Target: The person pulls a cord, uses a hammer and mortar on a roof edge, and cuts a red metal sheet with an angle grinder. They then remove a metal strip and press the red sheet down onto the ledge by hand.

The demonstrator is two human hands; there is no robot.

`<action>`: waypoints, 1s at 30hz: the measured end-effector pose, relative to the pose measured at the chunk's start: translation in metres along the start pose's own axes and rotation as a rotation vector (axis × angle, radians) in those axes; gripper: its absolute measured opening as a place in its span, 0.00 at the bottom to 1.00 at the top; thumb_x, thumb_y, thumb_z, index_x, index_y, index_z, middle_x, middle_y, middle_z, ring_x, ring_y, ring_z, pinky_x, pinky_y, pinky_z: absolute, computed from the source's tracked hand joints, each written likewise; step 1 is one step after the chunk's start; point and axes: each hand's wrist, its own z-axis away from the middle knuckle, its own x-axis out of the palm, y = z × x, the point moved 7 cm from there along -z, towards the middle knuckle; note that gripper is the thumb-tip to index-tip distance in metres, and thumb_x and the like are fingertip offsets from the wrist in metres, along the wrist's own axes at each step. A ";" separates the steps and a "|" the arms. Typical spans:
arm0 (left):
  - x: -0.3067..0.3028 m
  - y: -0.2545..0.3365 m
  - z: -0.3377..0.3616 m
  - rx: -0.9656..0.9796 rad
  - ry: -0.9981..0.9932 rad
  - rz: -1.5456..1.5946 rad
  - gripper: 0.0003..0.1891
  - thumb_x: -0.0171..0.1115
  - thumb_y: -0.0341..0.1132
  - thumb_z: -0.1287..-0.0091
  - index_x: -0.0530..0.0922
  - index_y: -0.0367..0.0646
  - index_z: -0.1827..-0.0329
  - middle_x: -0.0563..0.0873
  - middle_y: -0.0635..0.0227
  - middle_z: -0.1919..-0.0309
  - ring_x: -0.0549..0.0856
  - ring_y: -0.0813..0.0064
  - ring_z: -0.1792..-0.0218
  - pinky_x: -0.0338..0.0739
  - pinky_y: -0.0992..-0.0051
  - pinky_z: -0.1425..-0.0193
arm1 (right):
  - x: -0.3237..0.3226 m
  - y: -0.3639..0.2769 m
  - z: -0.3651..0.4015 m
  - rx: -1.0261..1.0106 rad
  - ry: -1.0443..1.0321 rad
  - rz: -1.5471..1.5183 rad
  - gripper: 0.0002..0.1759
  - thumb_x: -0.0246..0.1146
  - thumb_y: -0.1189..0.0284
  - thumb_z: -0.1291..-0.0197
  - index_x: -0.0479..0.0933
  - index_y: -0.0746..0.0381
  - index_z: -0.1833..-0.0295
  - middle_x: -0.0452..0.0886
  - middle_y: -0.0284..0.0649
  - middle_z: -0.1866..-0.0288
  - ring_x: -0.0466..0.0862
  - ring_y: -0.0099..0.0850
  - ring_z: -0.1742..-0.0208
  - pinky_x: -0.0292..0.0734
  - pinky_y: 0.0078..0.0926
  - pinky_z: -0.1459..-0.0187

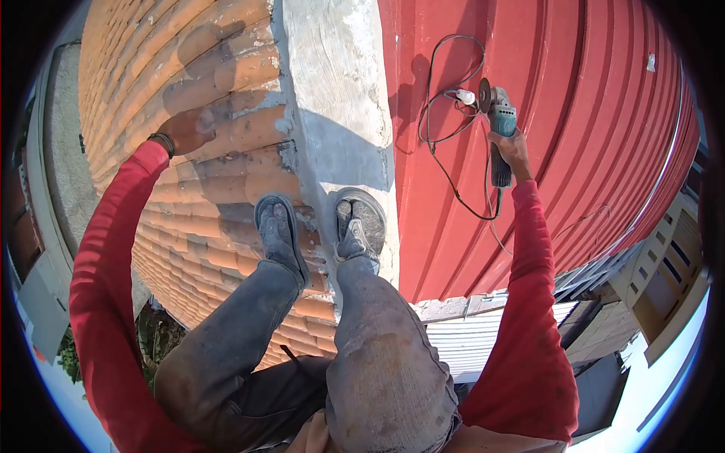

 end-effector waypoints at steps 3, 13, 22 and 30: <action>0.066 0.028 -0.010 -0.059 -0.082 0.177 0.47 0.64 0.57 0.39 0.55 0.39 0.23 0.68 0.42 0.31 0.74 0.46 0.34 0.69 0.60 0.30 | -0.057 -0.064 -0.013 -0.004 0.143 0.602 0.34 0.71 0.63 0.55 0.71 0.63 0.42 0.85 0.53 0.57 0.87 0.47 0.56 0.81 0.41 0.56; 0.270 0.116 -0.023 -0.232 -0.006 0.747 0.66 0.61 0.74 0.45 0.30 0.43 0.20 0.36 0.35 0.23 0.36 0.33 0.23 0.37 0.42 0.23 | -0.086 -0.137 -0.011 -0.072 0.191 0.845 0.42 0.71 0.56 0.55 0.66 0.62 0.35 0.84 0.55 0.53 0.86 0.52 0.51 0.80 0.49 0.51; 0.286 0.119 -0.033 -0.295 0.059 0.790 0.69 0.60 0.80 0.52 0.29 0.55 0.19 0.28 0.42 0.22 0.25 0.38 0.23 0.32 0.23 0.32 | -0.059 -0.156 0.054 -0.087 0.192 0.856 0.42 0.71 0.57 0.58 0.67 0.63 0.37 0.85 0.55 0.54 0.86 0.54 0.53 0.80 0.50 0.51; 0.287 0.117 -0.034 -0.239 0.287 0.753 0.69 0.60 0.79 0.51 0.35 0.43 0.19 0.34 0.34 0.23 0.32 0.33 0.23 0.28 0.43 0.23 | -0.094 -0.157 0.082 -0.484 0.175 1.358 0.27 0.68 0.74 0.49 0.65 0.62 0.44 0.83 0.51 0.57 0.86 0.51 0.53 0.82 0.47 0.55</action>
